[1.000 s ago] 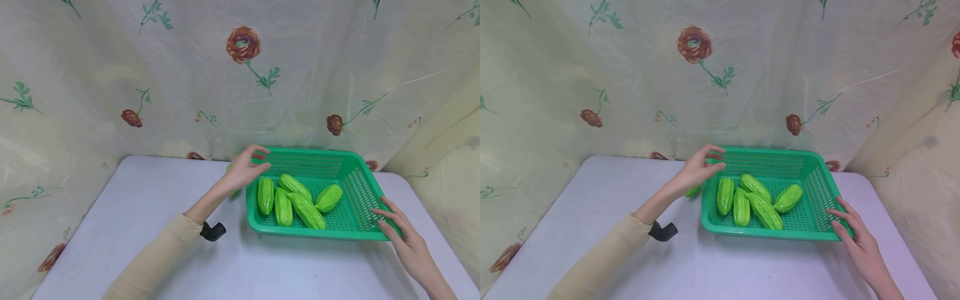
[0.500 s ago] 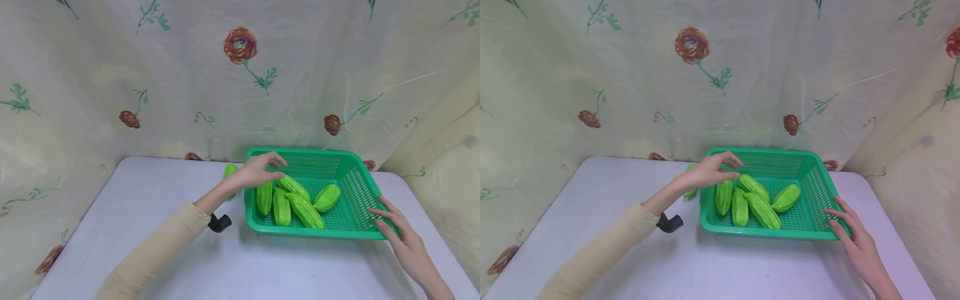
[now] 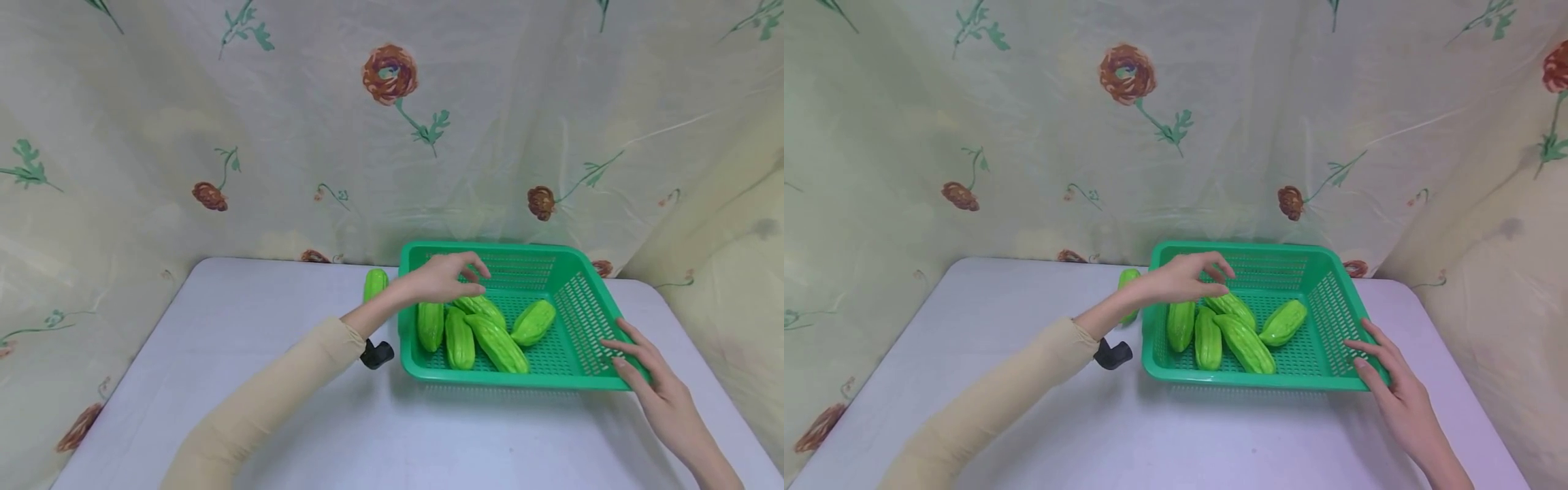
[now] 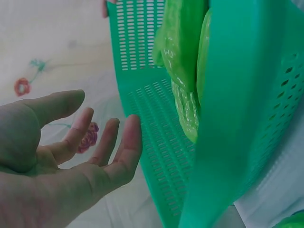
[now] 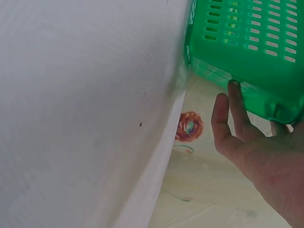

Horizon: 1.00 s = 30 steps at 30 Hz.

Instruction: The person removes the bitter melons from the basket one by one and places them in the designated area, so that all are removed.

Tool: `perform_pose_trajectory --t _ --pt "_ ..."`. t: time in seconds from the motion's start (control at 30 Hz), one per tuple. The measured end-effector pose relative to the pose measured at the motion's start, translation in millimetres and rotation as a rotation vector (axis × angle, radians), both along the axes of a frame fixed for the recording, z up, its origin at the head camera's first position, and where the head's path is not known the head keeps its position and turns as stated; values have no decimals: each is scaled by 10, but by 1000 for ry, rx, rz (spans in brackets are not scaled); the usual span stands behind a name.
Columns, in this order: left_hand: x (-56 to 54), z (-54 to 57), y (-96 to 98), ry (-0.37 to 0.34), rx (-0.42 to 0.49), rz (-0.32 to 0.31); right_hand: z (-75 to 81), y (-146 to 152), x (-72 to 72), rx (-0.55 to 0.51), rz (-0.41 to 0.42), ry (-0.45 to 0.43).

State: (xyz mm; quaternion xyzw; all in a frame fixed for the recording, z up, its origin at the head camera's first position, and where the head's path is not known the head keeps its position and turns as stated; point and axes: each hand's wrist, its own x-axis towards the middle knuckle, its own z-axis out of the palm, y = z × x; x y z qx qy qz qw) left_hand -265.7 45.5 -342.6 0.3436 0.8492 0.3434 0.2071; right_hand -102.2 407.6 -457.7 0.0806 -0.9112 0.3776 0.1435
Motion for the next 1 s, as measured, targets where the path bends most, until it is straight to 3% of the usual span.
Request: perform_pose_trajectory --t 0.13,0.5,0.73,1.0 --pt "-12 -4 97 2 -25 -40 -1 -5 10 0 1 -3" --pt "10 -85 379 98 -97 -190 -5 -12 15 3 8 21" --pt "11 -34 513 106 -106 -234 -6 -22 2 -2 9 21" --pt "-20 -109 648 79 -146 -260 17 5 -3 13 -4 -27"
